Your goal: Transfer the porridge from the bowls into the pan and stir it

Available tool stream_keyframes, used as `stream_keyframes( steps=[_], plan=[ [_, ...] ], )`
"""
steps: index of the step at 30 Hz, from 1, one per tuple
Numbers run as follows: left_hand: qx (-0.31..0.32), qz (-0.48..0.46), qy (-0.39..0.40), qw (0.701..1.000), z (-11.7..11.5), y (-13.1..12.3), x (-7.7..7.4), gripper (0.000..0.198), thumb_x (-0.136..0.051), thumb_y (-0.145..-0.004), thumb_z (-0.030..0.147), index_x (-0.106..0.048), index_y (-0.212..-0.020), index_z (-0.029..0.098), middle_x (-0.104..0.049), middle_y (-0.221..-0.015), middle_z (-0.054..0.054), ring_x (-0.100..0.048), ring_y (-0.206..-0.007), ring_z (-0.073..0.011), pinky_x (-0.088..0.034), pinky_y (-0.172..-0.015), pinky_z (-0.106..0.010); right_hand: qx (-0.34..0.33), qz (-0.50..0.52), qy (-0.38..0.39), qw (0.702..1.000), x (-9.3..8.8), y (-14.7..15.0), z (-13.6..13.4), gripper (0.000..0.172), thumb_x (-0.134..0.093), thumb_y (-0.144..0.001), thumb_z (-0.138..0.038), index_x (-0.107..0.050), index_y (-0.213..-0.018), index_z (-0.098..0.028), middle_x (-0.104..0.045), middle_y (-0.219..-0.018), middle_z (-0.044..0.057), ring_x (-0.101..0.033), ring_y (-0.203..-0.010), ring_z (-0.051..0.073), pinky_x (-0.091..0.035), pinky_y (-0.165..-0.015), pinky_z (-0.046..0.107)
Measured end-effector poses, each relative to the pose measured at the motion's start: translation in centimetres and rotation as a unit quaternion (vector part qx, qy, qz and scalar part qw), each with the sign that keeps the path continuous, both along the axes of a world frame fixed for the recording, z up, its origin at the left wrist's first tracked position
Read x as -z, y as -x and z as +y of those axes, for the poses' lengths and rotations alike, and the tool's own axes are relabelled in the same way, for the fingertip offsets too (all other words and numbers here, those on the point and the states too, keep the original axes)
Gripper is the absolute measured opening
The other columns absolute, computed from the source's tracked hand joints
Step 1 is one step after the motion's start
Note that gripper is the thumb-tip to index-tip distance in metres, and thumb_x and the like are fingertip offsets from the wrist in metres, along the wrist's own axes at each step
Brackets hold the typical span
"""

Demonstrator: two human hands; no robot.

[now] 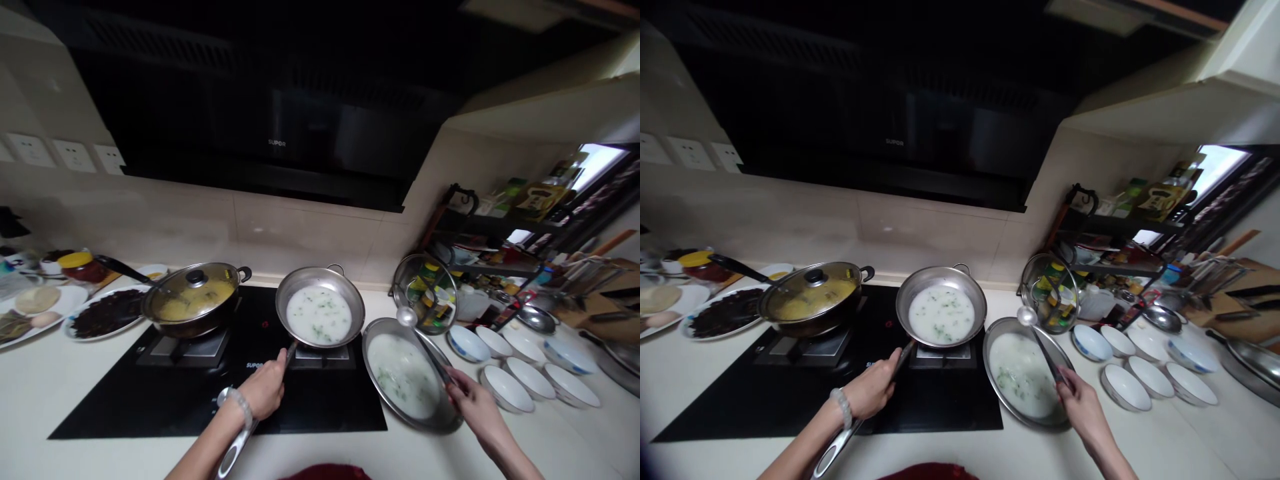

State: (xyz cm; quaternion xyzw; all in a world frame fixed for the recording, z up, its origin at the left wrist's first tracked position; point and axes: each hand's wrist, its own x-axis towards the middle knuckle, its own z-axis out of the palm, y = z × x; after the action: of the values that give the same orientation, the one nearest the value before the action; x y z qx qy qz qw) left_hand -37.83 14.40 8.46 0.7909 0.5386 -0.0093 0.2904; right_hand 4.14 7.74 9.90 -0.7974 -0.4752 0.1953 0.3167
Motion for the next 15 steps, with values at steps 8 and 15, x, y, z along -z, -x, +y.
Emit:
stream_keyframes(
  steps=[8,15],
  plan=[
    [-0.004,0.009,-0.003,1.000,0.0,0.1,0.0,0.074,-0.046,-0.077,0.015,-0.017,-0.145,0.002,-0.054,-0.126,-0.023,-0.053,-0.117,-0.0271,-0.038,-0.098,-0.033,-0.105,0.109,-0.055,0.987,-2.8,5.9,3.2,0.057,-0.046,-0.076,-0.048,-0.061,-0.117,-0.011,-0.062,-0.060,0.003,-0.058,-0.055,0.019,-0.043,-0.047,0.027],
    [-0.005,0.006,-0.002,1.000,-0.1,0.0,-0.1,0.075,-0.046,-0.077,0.015,-0.018,-0.145,0.005,-0.054,-0.128,-0.021,-0.051,-0.120,-0.0256,-0.038,-0.099,-0.032,-0.262,-0.165,-0.060,0.949,-2.0,8.8,6.7,0.042,-0.035,-0.081,-0.020,-0.064,-0.111,-0.015,-0.069,-0.096,0.013,-0.063,-0.088,0.024,-0.047,-0.083,0.036]
  ],
)
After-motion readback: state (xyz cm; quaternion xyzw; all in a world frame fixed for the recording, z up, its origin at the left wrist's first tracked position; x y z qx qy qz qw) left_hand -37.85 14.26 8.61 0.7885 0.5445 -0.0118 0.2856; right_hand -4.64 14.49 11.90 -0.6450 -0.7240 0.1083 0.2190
